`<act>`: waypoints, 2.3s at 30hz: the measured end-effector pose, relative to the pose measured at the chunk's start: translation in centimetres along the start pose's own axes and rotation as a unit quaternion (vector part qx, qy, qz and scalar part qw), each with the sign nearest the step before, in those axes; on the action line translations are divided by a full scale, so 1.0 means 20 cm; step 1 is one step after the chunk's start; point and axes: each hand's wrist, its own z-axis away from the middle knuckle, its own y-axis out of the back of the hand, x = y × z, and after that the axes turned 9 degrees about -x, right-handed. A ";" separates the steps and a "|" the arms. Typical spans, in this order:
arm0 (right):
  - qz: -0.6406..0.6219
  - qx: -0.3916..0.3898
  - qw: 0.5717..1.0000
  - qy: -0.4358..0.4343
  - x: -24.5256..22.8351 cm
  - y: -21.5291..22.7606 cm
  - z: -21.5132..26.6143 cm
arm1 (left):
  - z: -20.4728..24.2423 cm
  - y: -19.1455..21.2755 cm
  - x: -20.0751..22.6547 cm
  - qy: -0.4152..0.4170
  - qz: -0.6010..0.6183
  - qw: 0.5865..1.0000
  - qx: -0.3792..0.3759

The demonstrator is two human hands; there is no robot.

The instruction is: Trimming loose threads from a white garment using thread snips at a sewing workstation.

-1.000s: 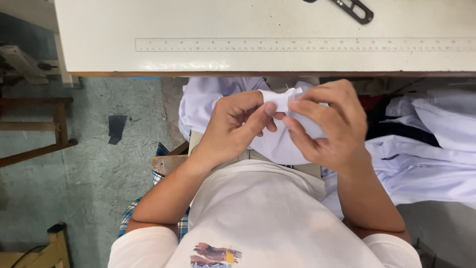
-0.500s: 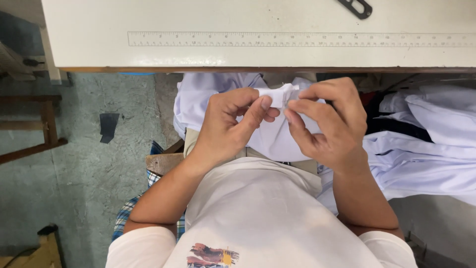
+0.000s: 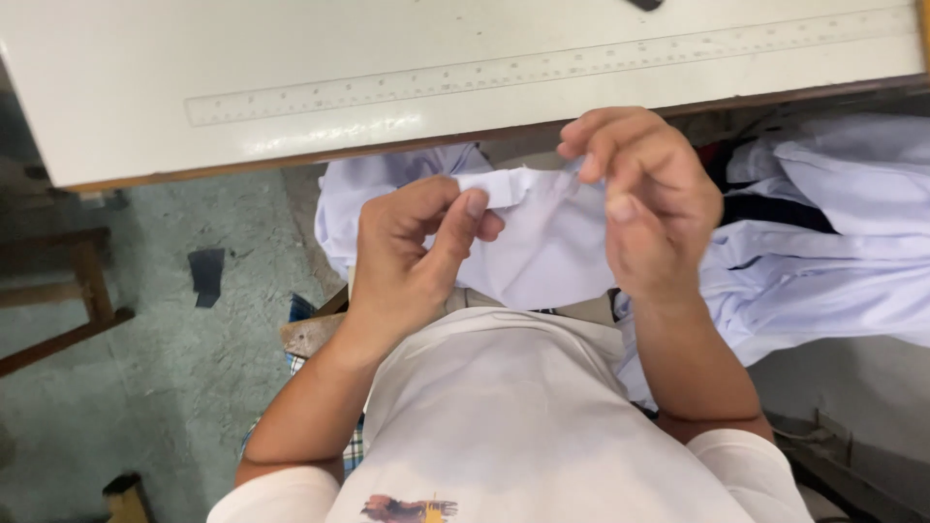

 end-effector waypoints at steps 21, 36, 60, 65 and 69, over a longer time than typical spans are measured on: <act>0.228 -0.163 0.960 -0.004 -0.12 0.00 -0.03 | -0.01 -0.03 -0.03 -0.106 -0.065 0.992 -0.022; 0.318 -0.123 0.939 0.029 0.14 0.26 0.04 | 0.04 0.12 0.01 -0.074 0.040 0.995 0.050; 0.246 -0.336 0.904 -0.094 -0.05 0.49 -0.09 | -0.15 0.10 -0.11 -0.007 0.073 0.991 -0.114; 0.272 -0.319 0.900 -0.124 0.06 0.49 -0.09 | -0.20 0.05 -0.26 0.069 0.163 0.980 -0.091; 0.295 -0.347 0.886 -0.086 0.08 0.54 -0.16 | -0.19 0.05 -0.28 0.078 0.226 0.965 -0.106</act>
